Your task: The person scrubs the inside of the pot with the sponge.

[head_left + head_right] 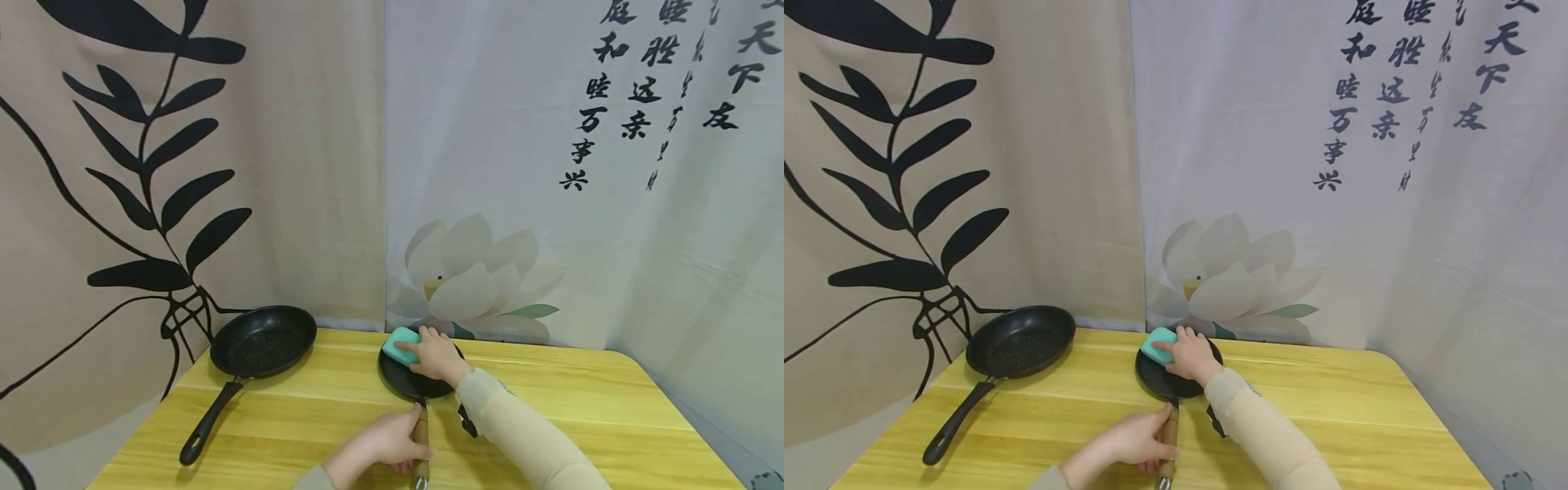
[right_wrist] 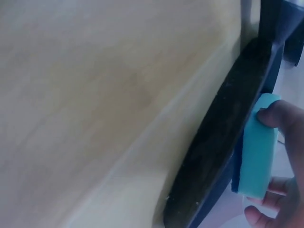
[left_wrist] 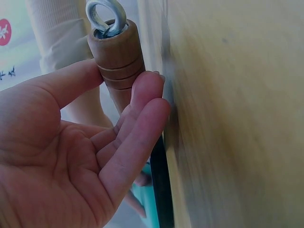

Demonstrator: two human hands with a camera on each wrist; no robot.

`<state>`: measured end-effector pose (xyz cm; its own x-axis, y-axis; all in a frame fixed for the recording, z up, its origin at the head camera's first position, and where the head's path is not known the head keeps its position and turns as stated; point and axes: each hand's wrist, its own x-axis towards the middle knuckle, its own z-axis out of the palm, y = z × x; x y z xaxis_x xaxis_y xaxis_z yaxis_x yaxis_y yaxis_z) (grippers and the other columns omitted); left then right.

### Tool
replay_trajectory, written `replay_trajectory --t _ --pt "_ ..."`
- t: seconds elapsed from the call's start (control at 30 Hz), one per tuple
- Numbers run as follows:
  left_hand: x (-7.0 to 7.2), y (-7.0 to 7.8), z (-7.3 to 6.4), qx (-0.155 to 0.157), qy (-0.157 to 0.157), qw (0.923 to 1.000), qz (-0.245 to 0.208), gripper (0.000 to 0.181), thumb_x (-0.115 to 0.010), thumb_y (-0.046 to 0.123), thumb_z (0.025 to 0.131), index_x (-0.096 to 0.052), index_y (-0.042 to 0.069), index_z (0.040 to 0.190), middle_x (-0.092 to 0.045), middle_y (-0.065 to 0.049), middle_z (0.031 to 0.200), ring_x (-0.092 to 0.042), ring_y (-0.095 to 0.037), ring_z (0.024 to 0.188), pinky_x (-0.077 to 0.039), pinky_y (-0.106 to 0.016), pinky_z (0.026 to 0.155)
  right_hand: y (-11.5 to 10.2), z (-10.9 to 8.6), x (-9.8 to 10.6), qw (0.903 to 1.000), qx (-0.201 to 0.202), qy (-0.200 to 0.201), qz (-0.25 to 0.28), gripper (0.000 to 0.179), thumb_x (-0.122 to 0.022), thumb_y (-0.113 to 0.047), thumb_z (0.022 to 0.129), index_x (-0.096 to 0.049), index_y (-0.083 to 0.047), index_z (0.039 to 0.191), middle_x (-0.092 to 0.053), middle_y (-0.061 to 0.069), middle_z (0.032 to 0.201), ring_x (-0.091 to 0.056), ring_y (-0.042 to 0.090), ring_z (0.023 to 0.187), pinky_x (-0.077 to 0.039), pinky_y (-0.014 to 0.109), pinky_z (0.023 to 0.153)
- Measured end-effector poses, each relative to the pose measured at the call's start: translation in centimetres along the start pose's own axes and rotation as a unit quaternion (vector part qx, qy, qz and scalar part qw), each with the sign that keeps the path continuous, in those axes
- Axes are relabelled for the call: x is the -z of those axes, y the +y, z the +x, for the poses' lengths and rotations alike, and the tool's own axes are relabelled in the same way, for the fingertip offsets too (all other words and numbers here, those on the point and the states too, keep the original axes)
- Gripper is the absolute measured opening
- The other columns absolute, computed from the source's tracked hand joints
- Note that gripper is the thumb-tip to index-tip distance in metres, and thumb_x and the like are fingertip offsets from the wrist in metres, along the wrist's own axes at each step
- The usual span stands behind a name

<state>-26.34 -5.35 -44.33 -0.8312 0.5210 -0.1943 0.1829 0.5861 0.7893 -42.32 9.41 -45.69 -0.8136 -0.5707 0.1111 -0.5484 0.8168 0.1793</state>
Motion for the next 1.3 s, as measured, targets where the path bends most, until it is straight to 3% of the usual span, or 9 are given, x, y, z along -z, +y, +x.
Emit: replay_trajectory --t 0.3,0.43,0.77,1.3 --pt "0.0 0.0 0.0 -0.002 -0.002 1.0000 -0.008 0.079 -0.072 0.022 0.089 -0.029 -0.011 0.147 -0.064 -0.006 0.058 -0.062 -0.020 0.049 -0.052 -0.033 0.044 0.2 0.3 -0.1 0.9996 -0.026 -0.004 -0.002 0.056 -0.064 -0.046 0.092 -0.044 -0.045 0.144 -0.048 0.012 0.115 -0.040 0.022 0.086 -0.033 0.035 0.068" --pt "0.0 0.0 0.0 -0.001 -0.004 0.9999 -0.012 0.079 -0.072 0.022 0.090 -0.028 -0.010 0.147 -0.064 -0.007 0.058 -0.062 -0.020 0.049 -0.051 -0.032 0.044 0.3 0.3 -0.1 0.9987 -0.043 -0.012 0.023 0.054 -0.063 -0.046 0.092 -0.046 -0.042 0.143 -0.049 0.013 0.113 -0.042 0.023 0.087 -0.034 0.037 0.068" --pt "-0.1 -0.1 0.0 -0.004 -0.003 0.9999 -0.013 0.080 -0.072 0.022 0.089 -0.027 -0.011 0.147 -0.063 -0.006 0.058 -0.062 -0.020 0.050 -0.052 -0.033 0.044 0.8 0.2 0.0 0.9892 -0.095 -0.041 0.104 0.055 -0.063 -0.046 0.091 -0.047 -0.038 0.144 -0.049 0.018 0.122 -0.051 0.033 0.104 -0.045 0.053 0.087" --pt "-0.1 -0.3 0.1 -0.005 -0.006 0.9999 -0.014 0.081 -0.072 0.023 0.090 -0.026 -0.010 0.148 -0.064 -0.006 0.059 -0.062 -0.021 0.050 -0.052 -0.033 0.046 1.2 0.0 0.4 0.9872 -0.104 -0.068 0.100 0.060 -0.063 -0.051 0.089 -0.044 -0.038 0.146 -0.049 0.017 0.129 -0.050 0.033 0.112 -0.042 0.058 0.094"
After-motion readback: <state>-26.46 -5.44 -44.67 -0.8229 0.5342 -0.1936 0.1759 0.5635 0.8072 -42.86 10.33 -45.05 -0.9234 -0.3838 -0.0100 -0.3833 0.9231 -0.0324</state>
